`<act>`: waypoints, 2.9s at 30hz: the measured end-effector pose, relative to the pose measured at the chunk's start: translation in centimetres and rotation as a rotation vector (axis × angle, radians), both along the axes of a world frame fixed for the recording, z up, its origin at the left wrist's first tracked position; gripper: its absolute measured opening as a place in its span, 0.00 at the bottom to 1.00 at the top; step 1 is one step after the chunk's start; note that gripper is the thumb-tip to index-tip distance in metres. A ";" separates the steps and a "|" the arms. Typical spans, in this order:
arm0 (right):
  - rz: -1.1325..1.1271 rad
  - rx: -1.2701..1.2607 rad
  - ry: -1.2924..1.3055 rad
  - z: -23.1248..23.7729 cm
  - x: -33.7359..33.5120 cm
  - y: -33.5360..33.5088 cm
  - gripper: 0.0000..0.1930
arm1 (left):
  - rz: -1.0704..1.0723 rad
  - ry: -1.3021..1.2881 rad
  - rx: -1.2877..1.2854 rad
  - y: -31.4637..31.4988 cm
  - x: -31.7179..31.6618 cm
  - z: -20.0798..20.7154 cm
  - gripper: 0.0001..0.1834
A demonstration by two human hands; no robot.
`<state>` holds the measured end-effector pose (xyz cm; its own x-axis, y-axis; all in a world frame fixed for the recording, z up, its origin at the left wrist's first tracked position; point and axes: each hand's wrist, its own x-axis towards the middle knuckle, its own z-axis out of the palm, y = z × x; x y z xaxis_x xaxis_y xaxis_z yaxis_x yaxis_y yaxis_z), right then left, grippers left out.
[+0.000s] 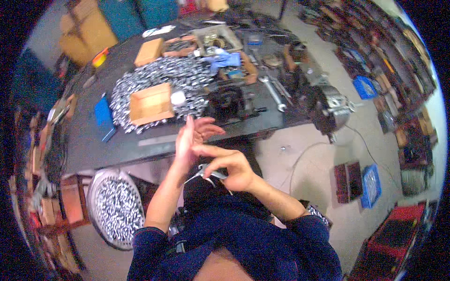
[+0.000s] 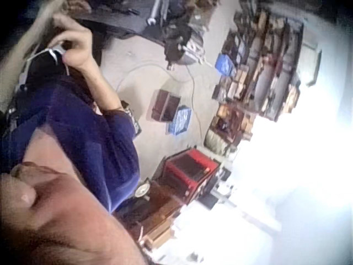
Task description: The person uses an air gun to blow debris off metal bolts on a tray, assembles a cardboard box, and then cleans and places individual metal parts into the box at a workbench.
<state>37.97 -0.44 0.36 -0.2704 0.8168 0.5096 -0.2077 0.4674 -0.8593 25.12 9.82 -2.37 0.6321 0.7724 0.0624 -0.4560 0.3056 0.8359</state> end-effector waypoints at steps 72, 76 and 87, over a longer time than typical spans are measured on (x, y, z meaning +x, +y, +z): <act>-0.120 -0.594 -0.777 -13.0 4.0 -0.9 0.20 | 0.771 0.358 0.108 -4.2 -26.8 -0.7 0.09; -0.173 -0.561 -0.957 -16.5 2.3 -1.7 0.23 | 0.603 0.177 -0.007 -3.5 -21.3 -1.1 0.09; -0.095 -0.538 -0.814 -23.1 2.2 -2.2 0.17 | 0.428 -0.189 -0.144 -1.8 -17.4 -1.9 0.09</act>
<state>40.19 -2.64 -22.78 -0.2955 0.9219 -0.2505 0.5610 -0.0447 -0.8266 7.74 8.06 -4.27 0.2435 0.9697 0.0191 -0.7055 0.1635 0.6896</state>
